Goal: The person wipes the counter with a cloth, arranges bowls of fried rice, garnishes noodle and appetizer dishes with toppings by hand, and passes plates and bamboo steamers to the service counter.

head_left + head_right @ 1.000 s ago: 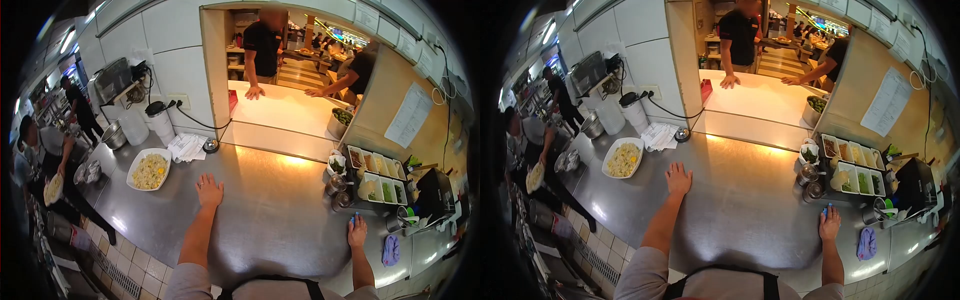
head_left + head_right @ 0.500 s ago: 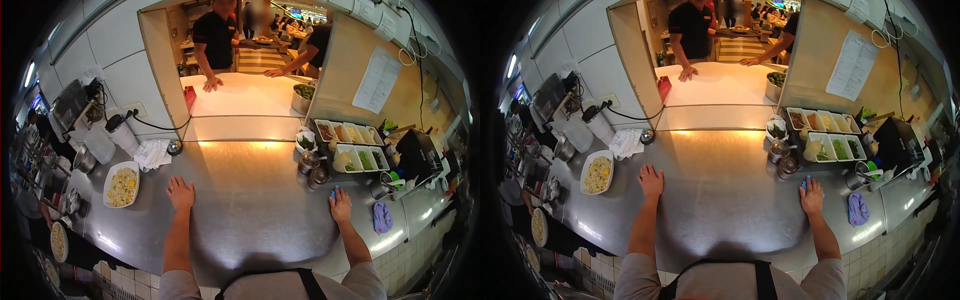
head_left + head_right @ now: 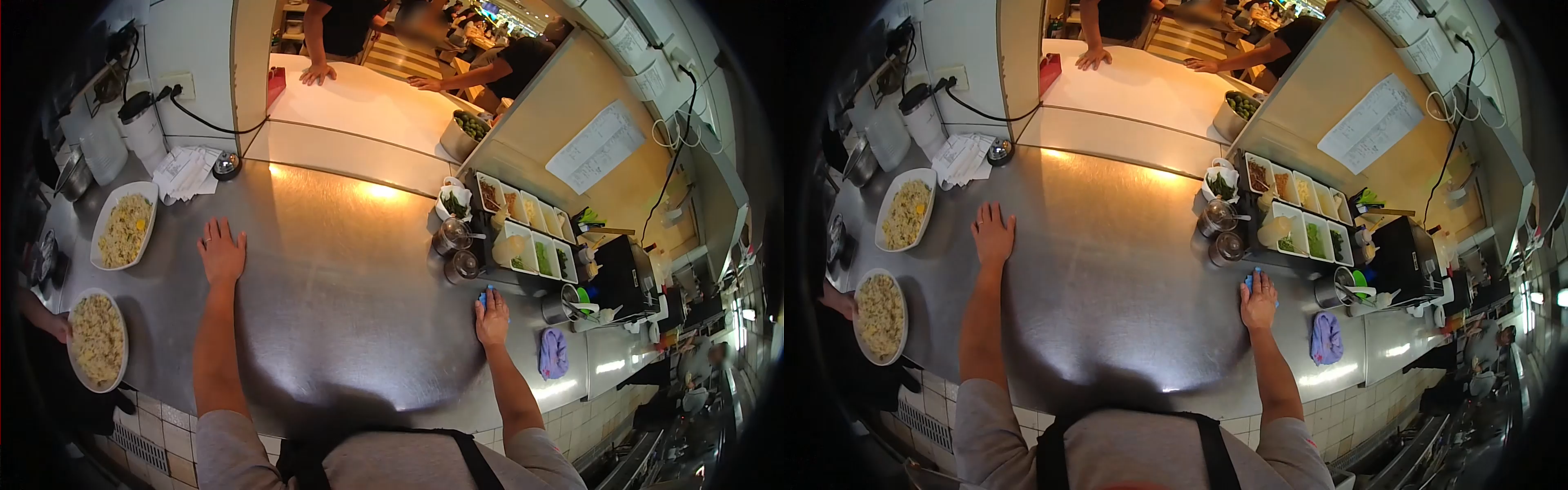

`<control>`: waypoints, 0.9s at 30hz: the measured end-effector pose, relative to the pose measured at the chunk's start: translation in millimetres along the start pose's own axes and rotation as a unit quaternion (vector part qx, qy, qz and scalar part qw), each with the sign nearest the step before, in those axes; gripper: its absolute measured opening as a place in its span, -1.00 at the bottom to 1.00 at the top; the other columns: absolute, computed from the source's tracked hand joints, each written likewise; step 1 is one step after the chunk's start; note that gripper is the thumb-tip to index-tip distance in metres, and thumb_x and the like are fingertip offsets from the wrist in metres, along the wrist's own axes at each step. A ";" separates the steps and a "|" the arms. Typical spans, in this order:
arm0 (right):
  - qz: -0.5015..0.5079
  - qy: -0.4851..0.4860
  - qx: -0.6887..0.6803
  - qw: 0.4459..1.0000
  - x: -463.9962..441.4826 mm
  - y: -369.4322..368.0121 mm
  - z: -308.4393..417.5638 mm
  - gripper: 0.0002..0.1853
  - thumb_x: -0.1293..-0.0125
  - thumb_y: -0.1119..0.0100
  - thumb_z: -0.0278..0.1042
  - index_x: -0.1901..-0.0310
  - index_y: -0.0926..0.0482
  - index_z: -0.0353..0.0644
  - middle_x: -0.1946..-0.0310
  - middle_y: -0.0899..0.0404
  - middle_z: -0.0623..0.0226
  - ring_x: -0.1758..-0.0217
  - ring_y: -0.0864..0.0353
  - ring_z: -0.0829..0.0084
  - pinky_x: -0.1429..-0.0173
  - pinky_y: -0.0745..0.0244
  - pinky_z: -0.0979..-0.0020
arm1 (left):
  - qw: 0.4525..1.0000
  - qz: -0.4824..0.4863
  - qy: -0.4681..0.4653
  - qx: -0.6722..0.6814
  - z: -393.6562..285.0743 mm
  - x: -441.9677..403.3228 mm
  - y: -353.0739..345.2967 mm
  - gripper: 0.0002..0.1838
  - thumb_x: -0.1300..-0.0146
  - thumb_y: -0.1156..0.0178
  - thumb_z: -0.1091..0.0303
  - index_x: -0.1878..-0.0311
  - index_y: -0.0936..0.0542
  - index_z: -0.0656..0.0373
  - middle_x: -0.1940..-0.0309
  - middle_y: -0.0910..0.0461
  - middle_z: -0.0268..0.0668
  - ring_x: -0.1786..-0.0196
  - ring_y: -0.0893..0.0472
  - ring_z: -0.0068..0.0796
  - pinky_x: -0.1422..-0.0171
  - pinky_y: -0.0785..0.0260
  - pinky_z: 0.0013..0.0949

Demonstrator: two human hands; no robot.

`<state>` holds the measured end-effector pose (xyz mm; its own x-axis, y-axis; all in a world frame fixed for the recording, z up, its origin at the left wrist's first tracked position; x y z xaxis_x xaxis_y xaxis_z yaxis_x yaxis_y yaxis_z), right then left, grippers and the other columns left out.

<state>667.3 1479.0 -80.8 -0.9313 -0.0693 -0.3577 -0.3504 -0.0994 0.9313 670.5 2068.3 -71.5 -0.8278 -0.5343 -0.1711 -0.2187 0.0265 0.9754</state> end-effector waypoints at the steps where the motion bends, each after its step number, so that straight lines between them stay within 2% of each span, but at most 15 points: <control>1: 0.001 -0.001 0.001 1.000 -1.1 0.0 0.7 -0.47 -0.34 0.03 -0.06 -0.22 -0.36 -0.24 -0.20 -0.36 0.03 -0.24 -0.31 0.03 -0.33 -0.16 0.13 | 1.000 0.002 0.001 0.001 -0.7 -0.2 0.7 -0.38 -0.35 0.11 -0.03 -0.35 -0.20 0.15 -0.39 -0.13 -0.14 -0.46 -0.03 -0.23 -0.48 0.14 -0.01; 8: 0.011 -0.004 -0.001 1.000 -1.0 -2.4 -1.8 -0.43 -0.33 0.04 -0.02 -0.26 -0.31 -0.23 -0.22 -0.33 0.01 -0.26 -0.27 -0.02 -0.33 -0.12 0.08 | 1.000 -0.001 0.002 -0.004 -0.7 -1.7 -0.2 -0.38 -0.34 0.09 -0.03 -0.35 -0.22 0.16 -0.39 -0.14 -0.14 -0.46 -0.03 -0.22 -0.47 0.12 -0.02; 11: 0.016 -0.007 0.003 1.000 0.8 -3.7 -4.1 -0.42 -0.34 0.05 -0.01 -0.26 -0.31 -0.23 -0.22 -0.33 0.02 -0.27 -0.27 -0.01 -0.33 -0.12 0.08 | 0.997 -0.061 -0.048 0.028 -0.6 1.0 -3.0 -0.50 -0.31 0.02 0.12 -0.23 -0.36 0.20 -0.29 -0.27 -0.10 -0.37 -0.20 -0.15 -0.40 -0.06 -0.08; 14: 0.010 -0.009 0.003 1.000 -0.9 0.1 -1.4 -0.44 -0.34 0.05 -0.01 -0.24 -0.34 -0.23 -0.21 -0.35 0.04 -0.26 -0.29 0.02 -0.33 -0.14 0.10 | 0.980 -0.087 -0.127 0.123 -0.8 2.6 -20.2 -0.65 -0.24 0.00 0.30 -0.05 -0.45 0.25 -0.12 -0.39 -0.05 -0.21 -0.35 -0.08 -0.28 -0.22 -0.12; 16: 0.012 -0.014 0.002 1.000 -2.6 1.8 -1.4 -0.44 -0.34 0.05 -0.01 -0.25 -0.33 -0.23 -0.21 -0.35 0.04 -0.27 -0.28 0.03 -0.33 -0.14 0.10 | 0.977 -0.063 -0.150 0.135 -15.6 24.2 -17.7 -0.73 -0.16 0.00 0.44 0.06 -0.46 0.27 0.02 -0.44 -0.03 -0.10 -0.41 -0.05 -0.18 -0.29 -0.13; 18: 0.011 -0.012 -0.001 1.000 -3.1 0.4 -3.4 -0.44 -0.34 0.05 -0.01 -0.25 -0.33 -0.22 -0.21 -0.35 0.06 -0.27 -0.28 0.04 -0.34 -0.13 0.11 | 0.953 -0.145 -0.187 0.190 -29.7 65.8 -15.1 -0.69 -0.12 -0.05 0.49 0.02 -0.46 0.26 0.01 -0.46 -0.03 -0.12 -0.39 -0.04 -0.19 -0.29 -0.17; 20: 0.009 -0.007 0.001 1.000 -2.6 -2.9 -6.2 -0.44 -0.34 0.05 -0.01 -0.25 -0.33 -0.21 -0.22 -0.35 0.07 -0.27 -0.28 0.05 -0.34 -0.13 0.11 | 0.923 -0.138 -0.177 0.314 -36.8 115.5 -11.0 -0.64 -0.12 -0.11 0.51 -0.04 -0.46 0.24 -0.01 -0.46 -0.03 -0.08 -0.43 -0.04 -0.18 -0.31 -0.16; 21: 0.006 -0.006 0.004 1.000 -1.2 -4.5 -8.3 -0.44 -0.34 0.05 -0.01 -0.25 -0.34 -0.21 -0.21 -0.35 0.07 -0.27 -0.28 0.06 -0.34 -0.13 0.11 | 0.906 -0.090 -0.143 0.389 -36.8 141.1 -4.5 -0.64 -0.16 -0.12 0.47 -0.07 -0.46 0.23 -0.01 -0.47 -0.06 -0.05 -0.47 -0.09 -0.14 -0.34 -0.19; 22: 0.004 -0.005 0.008 1.000 -1.5 -5.8 -9.1 -0.44 -0.34 0.05 -0.01 -0.25 -0.34 -0.21 -0.21 -0.35 0.08 -0.27 -0.28 0.06 -0.34 -0.13 0.11 | 0.880 -0.041 -0.109 0.460 -34.2 165.6 1.8 -0.63 -0.21 -0.14 0.44 -0.10 -0.46 0.22 -0.02 -0.48 -0.09 -0.01 -0.51 -0.15 -0.09 -0.38 -0.22; 23: 0.003 -0.007 0.002 1.000 -2.9 -4.9 -7.8 -0.44 -0.34 0.05 0.00 -0.24 -0.34 -0.21 -0.21 -0.35 0.08 -0.27 -0.28 0.06 -0.34 -0.13 0.11 | 0.794 0.034 -0.004 0.607 -28.7 189.3 -1.6 -0.58 -0.24 -0.14 0.40 -0.17 -0.40 0.21 -0.01 -0.47 -0.13 0.03 -0.53 -0.23 -0.02 -0.42 -0.25; 24: 0.003 -0.010 -0.003 1.000 -3.0 -2.2 -6.4 -0.44 -0.34 0.05 0.00 -0.24 -0.34 -0.21 -0.21 -0.36 0.08 -0.27 -0.28 0.06 -0.34 -0.13 0.11 | 0.671 0.109 0.101 0.727 -23.3 208.1 -3.4 -0.53 -0.27 -0.15 0.35 -0.23 -0.35 0.19 -0.01 -0.47 -0.17 0.07 -0.56 -0.31 0.05 -0.46 -0.29; 27: 0.007 -0.011 -0.008 1.000 -1.8 0.9 -6.1 -0.44 -0.34 0.05 0.01 -0.23 -0.35 -0.22 -0.21 -0.36 0.08 -0.27 -0.27 0.07 -0.33 -0.14 0.10 | 0.544 0.086 0.258 0.794 -0.2 238.6 31.9 -0.38 -0.32 -0.11 0.29 -0.38 -0.13 0.12 0.00 -0.44 -0.21 0.08 -0.55 -0.37 0.12 -0.48 -0.37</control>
<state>669.3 1473.0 -79.8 -0.9378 -0.0497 -0.3435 -0.3363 -0.1144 0.9348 466.2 1941.5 -81.2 -0.7408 -0.5632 0.3662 -0.6708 0.5911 -0.4478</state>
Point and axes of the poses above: each hand's wrist, its own x-axis away from the middle knuckle, its own y-axis out of the back of the hand, z = x × y, the point moved 1 cm from there along -x, towards the middle knuckle
